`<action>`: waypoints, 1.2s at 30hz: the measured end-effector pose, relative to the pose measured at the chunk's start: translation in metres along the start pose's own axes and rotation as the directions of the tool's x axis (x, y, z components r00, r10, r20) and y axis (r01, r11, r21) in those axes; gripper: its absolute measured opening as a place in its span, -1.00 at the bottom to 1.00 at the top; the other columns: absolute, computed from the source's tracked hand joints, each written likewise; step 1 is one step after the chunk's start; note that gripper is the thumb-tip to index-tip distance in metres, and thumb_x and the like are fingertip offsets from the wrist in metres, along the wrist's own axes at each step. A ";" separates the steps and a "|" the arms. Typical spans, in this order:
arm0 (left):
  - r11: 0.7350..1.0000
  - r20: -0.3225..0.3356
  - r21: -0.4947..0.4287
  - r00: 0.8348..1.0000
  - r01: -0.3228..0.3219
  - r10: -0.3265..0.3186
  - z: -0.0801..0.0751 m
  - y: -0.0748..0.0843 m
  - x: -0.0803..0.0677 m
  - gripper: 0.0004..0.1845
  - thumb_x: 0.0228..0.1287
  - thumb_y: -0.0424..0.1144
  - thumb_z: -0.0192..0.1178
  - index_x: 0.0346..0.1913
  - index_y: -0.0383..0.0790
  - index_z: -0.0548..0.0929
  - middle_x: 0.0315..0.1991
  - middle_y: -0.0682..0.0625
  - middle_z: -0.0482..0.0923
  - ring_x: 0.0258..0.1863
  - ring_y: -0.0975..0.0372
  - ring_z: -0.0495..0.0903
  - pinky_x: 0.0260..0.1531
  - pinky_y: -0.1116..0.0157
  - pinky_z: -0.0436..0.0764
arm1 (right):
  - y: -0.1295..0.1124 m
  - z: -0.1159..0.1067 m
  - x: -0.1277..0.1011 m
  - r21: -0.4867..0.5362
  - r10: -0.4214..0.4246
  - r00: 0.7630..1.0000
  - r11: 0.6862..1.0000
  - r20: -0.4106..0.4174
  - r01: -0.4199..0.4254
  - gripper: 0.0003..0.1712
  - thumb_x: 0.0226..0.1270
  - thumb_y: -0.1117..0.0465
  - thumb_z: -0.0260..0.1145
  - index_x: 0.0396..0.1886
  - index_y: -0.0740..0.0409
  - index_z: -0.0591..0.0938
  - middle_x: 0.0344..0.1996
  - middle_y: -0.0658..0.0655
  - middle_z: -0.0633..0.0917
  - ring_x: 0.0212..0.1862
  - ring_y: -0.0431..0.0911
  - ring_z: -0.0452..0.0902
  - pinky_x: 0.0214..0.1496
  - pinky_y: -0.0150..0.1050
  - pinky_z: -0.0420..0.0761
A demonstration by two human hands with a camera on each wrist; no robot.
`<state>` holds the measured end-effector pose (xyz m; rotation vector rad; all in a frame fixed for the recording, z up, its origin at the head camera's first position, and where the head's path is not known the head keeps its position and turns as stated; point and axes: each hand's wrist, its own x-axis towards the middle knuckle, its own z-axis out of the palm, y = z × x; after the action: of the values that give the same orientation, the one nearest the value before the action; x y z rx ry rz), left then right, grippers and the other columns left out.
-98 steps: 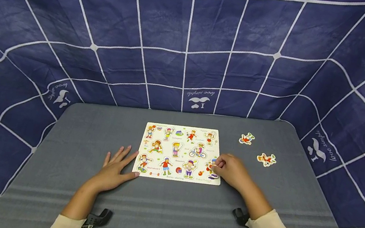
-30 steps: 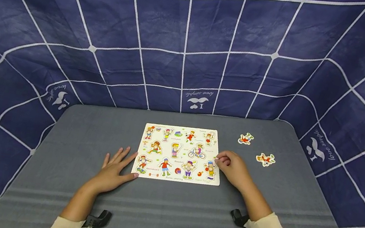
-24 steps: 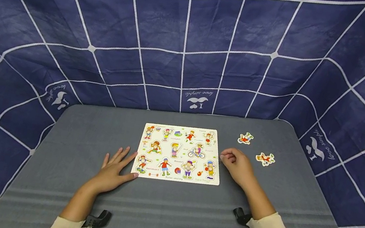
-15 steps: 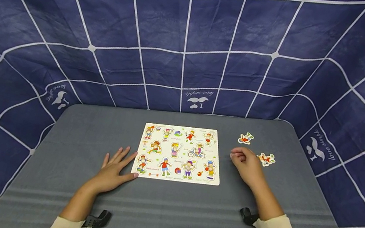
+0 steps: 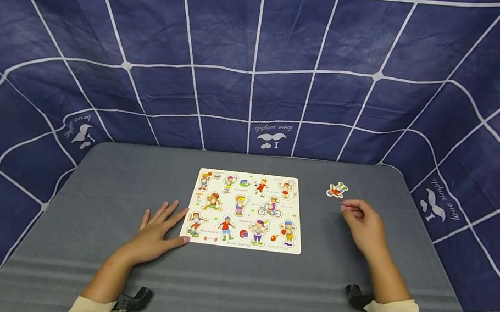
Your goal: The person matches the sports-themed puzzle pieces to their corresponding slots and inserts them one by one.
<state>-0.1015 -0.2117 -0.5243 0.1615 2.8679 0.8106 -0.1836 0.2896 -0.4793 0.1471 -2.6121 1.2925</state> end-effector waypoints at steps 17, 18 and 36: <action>1.000 -0.008 -0.001 1.000 -0.005 0.005 0.002 -0.002 0.001 -0.11 0.27 0.32 0.23 0.59 0.19 0.19 0.67 -0.07 -0.10 0.67 -0.06 -0.25 0.51 -0.27 -0.47 | 0.037 -0.030 0.010 -0.038 -0.007 0.999 0.999 0.043 0.009 -0.71 0.44 0.33 0.21 0.00 0.48 0.64 -0.37 -0.27 0.69 -0.38 -0.61 0.46 -0.38 -0.61 0.45; 1.000 -0.010 0.000 1.000 -0.006 0.006 0.002 -0.003 0.001 -0.12 0.27 0.32 0.23 0.59 0.19 0.19 0.67 -0.07 -0.10 0.67 -0.06 -0.24 0.51 -0.27 -0.47 | 0.039 -0.030 0.010 -0.059 -0.007 0.999 0.998 0.052 0.010 -0.71 0.43 0.33 0.22 0.00 0.48 0.64 -0.36 -0.13 0.73 -0.39 -0.61 0.46 -0.39 -0.60 0.44; 1.000 -0.004 0.009 1.000 -0.006 0.007 0.001 -0.001 0.000 -0.12 0.28 0.32 0.22 0.60 0.20 0.18 0.67 -0.06 -0.12 0.67 -0.04 -0.25 0.52 -0.28 -0.46 | 0.052 -0.029 0.023 -0.242 0.046 0.981 0.970 0.188 0.001 -0.77 0.26 0.42 0.29 -0.11 0.43 0.67 -0.40 0.25 0.69 -0.48 -0.47 0.36 -0.44 -0.40 0.39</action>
<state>-0.1017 -0.2122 -0.5257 0.1704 2.8768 0.8009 -0.2109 0.3447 -0.4964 0.2115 -2.9168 0.9994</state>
